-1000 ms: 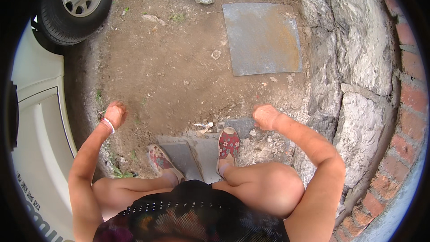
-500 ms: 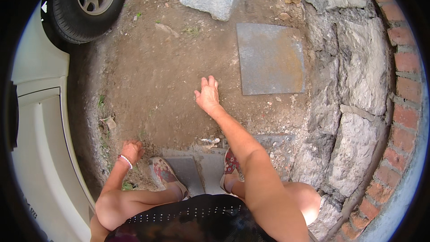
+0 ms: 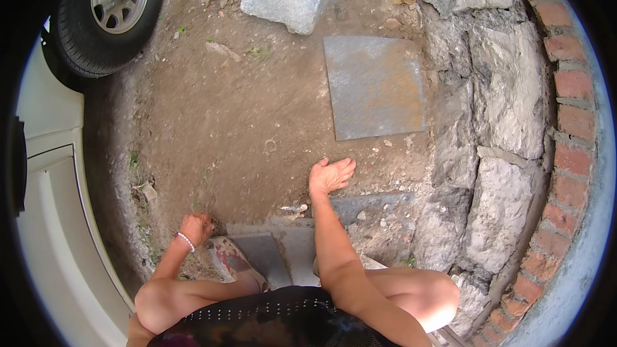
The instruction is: The person replaces and levels floor tiles on a dirt surface by hand, using a small stone block to tamp them down.
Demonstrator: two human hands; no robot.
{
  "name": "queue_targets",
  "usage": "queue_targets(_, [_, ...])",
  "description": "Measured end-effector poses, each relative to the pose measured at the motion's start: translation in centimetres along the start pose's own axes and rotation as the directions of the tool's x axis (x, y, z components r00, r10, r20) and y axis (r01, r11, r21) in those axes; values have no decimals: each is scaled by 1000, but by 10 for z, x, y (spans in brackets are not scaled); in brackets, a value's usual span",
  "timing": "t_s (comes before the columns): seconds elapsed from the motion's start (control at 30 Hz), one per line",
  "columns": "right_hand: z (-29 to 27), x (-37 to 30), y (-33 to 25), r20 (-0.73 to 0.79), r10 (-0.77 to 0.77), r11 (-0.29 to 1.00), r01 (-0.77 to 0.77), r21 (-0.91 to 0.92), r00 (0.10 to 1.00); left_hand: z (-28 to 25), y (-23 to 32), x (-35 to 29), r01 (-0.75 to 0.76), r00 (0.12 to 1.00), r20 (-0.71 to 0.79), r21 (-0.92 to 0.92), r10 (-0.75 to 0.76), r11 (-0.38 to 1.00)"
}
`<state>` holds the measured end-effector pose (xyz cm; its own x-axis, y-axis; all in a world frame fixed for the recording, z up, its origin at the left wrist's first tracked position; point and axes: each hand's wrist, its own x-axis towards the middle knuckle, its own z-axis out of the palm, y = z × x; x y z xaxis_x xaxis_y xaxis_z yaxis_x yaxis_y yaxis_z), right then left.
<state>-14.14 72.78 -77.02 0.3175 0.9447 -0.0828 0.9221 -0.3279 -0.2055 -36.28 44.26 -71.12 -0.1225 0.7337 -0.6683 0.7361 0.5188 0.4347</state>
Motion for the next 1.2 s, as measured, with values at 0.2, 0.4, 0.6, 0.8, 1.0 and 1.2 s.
queue_targets(0.2, [19,-36,-85,374,-97,966,-3,260,922,-1,7,3,-49,998,34,89,46,995])
queue_targets(0.4, [34,-15,-105,324,-277,961,267,75,905,7,-6,-2,-36,999,14,16,36,999])
queue_targets(0.6, [19,27,-126,451,-742,603,788,126,496,6,-3,-2,-17,999,50,-48,19,999])
queue_targets(0.8, [3,86,-91,328,-745,569,810,-143,581,11,-20,-3,15,990,138,112,-31,994])
queue_targets(1.0, [1,61,-60,352,-776,543,838,-50,523,1,-14,8,-39,997,71,47,36,998])
queue_targets(1.2, [-52,30,-4,510,-767,-191,898,397,-389,6,-17,15,-85,995,47,55,83,995])
